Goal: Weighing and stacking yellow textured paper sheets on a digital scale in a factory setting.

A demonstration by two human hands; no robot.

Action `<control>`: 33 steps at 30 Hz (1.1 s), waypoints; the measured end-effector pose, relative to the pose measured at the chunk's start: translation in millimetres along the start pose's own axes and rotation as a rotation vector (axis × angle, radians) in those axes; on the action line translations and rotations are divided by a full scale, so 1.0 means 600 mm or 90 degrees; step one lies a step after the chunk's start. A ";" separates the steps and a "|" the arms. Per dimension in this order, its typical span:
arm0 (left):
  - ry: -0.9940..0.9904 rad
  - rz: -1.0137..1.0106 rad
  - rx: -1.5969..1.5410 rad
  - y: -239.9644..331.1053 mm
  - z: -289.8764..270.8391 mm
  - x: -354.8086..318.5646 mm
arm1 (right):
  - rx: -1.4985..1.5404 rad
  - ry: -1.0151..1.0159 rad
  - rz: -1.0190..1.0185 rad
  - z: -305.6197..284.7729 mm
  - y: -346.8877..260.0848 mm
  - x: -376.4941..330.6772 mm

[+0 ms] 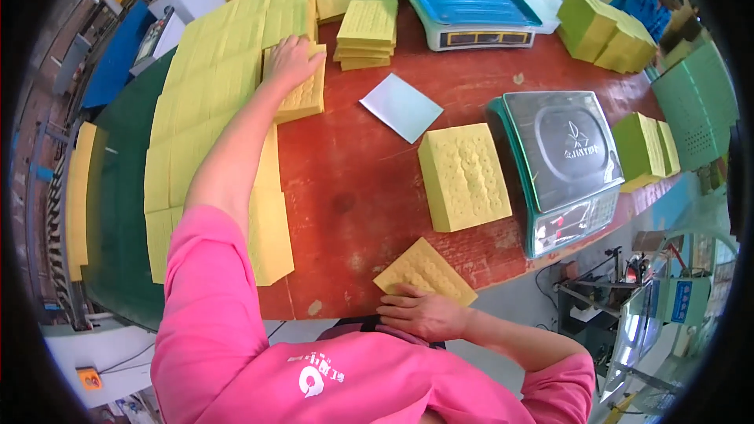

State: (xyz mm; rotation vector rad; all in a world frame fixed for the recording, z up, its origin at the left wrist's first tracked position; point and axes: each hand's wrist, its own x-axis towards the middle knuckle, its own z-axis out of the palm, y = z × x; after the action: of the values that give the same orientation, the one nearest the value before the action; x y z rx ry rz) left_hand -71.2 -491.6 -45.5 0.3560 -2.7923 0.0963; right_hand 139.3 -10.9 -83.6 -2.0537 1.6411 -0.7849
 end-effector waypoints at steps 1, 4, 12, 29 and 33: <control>-0.036 -0.013 0.013 -0.009 -0.003 0.002 | 0.003 -0.006 -0.006 -0.009 0.001 -0.008; 0.007 -0.022 -0.001 -0.035 -0.013 -0.002 | -0.032 -0.068 -0.007 -0.034 -0.001 -0.032; -0.051 -0.172 -0.013 -0.032 0.010 -0.002 | -0.069 -0.075 0.022 -0.064 -0.008 -0.095; -0.164 -0.162 -0.190 -0.055 0.012 -0.001 | -0.035 0.169 0.228 -0.027 -0.069 -0.066; -0.143 -0.104 -0.175 -0.026 0.014 -0.033 | 0.088 0.347 0.294 0.013 -0.060 -0.005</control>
State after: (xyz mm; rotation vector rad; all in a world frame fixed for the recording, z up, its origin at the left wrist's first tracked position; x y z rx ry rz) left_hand -51.8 -503.2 -59.1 0.5516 -2.9266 -0.3850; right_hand 170.7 0.4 -67.6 -1.3426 2.1581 -1.3059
